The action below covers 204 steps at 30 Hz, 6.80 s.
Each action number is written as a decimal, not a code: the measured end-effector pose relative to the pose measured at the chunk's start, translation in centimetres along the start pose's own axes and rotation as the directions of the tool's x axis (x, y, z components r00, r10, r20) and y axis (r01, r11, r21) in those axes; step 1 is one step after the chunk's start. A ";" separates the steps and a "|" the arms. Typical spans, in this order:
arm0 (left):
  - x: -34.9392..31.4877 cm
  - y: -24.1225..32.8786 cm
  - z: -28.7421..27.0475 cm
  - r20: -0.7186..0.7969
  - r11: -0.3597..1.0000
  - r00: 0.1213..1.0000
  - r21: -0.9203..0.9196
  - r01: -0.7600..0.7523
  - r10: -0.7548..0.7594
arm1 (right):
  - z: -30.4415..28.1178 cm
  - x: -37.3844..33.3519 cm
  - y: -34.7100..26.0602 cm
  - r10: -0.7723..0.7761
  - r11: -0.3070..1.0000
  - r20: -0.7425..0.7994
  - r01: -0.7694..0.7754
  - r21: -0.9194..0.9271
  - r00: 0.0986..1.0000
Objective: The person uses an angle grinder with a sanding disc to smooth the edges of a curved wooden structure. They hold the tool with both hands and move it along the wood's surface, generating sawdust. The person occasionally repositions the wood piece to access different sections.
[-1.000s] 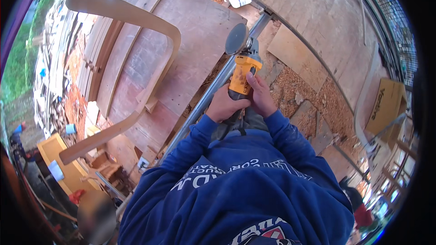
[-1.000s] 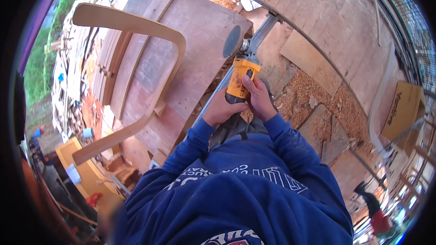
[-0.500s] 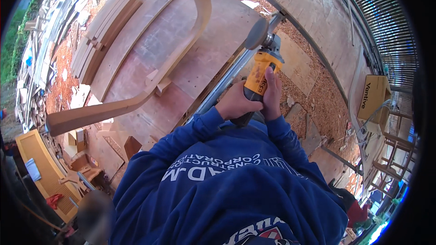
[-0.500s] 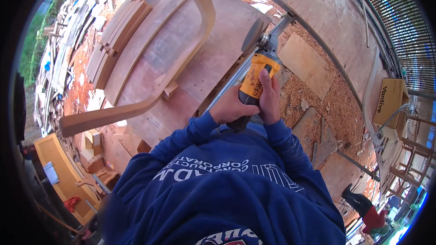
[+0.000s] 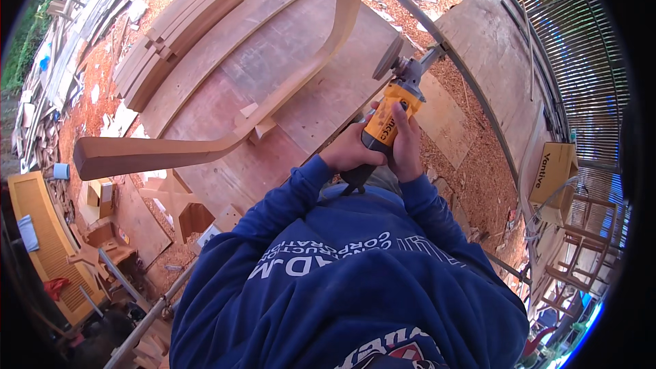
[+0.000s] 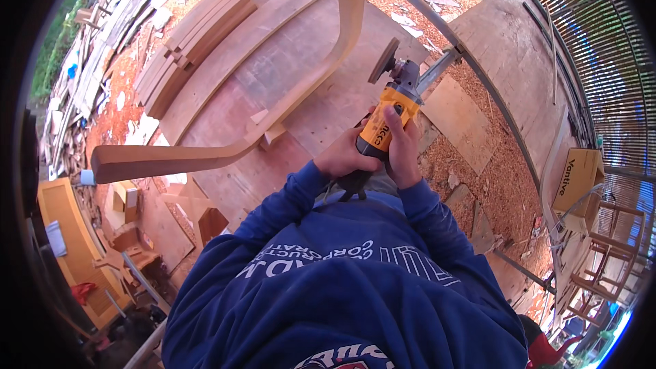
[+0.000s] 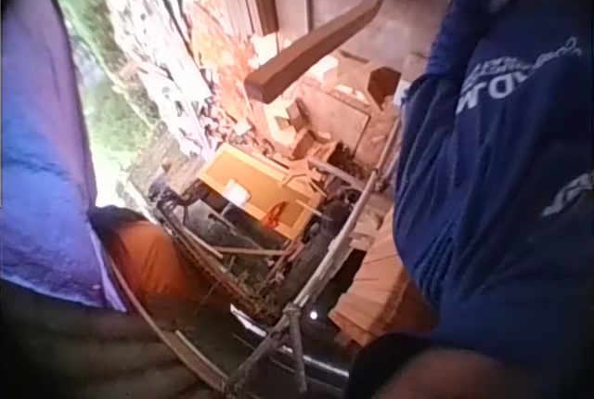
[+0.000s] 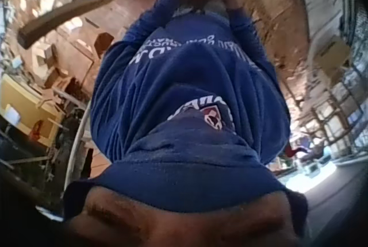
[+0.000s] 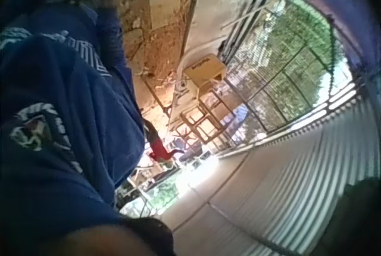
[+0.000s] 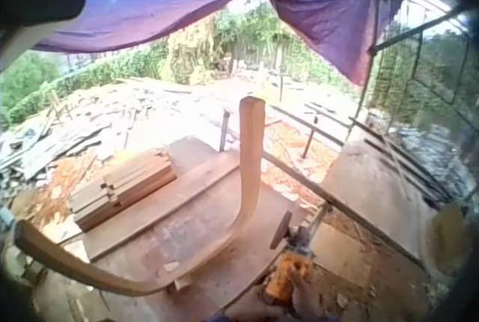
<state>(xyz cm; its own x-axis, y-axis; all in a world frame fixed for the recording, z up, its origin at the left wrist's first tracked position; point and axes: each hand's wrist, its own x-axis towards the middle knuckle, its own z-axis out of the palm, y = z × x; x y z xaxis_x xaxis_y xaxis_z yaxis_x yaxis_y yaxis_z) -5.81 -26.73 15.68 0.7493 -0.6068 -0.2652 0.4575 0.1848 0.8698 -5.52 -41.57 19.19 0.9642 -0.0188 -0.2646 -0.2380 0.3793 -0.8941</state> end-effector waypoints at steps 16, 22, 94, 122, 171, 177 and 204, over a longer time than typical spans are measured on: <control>1.7 0.8 0.4 -0.212 0.955 0.975 0.269 0.127 -0.070 | -1.9 2.5 1.6 0.148 0.985 -0.055 -0.143 0.093 0.987; 3.0 -2.0 -0.9 -0.076 0.997 0.997 0.072 0.023 -0.017 | -3.3 2.8 3.5 0.151 0.917 0.198 -0.212 0.337 0.969; 5.2 -6.5 -5.6 -0.579 0.887 0.765 -0.462 -0.021 -0.283 | 1.4 17.2 12.7 0.570 0.812 0.444 -0.394 -0.431 0.691; 6.5 -5.9 -5.5 -0.591 0.916 0.760 -0.401 0.015 -0.271 | 0.6 17.8 12.7 0.570 0.817 0.411 -0.438 -0.374 0.712; -27.5 -11.9 -21.9 -0.766 0.859 -0.427 0.509 0.051 0.480 | 4.2 8.5 7.7 0.741 0.663 0.409 -0.486 -0.569 0.532; -26.9 -10.5 -20.8 -0.806 0.884 -0.402 0.467 0.018 0.434 | 6.8 8.9 9.9 0.726 0.646 0.385 -0.372 -0.667 0.570; -7.2 -9.8 -8.1 -0.660 0.880 0.751 -0.369 -0.300 -0.020 | 8.9 8.7 16.3 0.716 0.656 0.451 -0.293 -0.695 0.533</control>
<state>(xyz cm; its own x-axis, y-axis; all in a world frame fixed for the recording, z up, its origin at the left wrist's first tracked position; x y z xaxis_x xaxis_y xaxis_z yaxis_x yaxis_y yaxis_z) -11.84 -17.86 5.67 0.8696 0.0503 -0.4913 0.3542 0.6297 0.6914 0.03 -27.34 5.57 0.3965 0.6784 -0.6185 -0.5205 -0.3889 -0.7602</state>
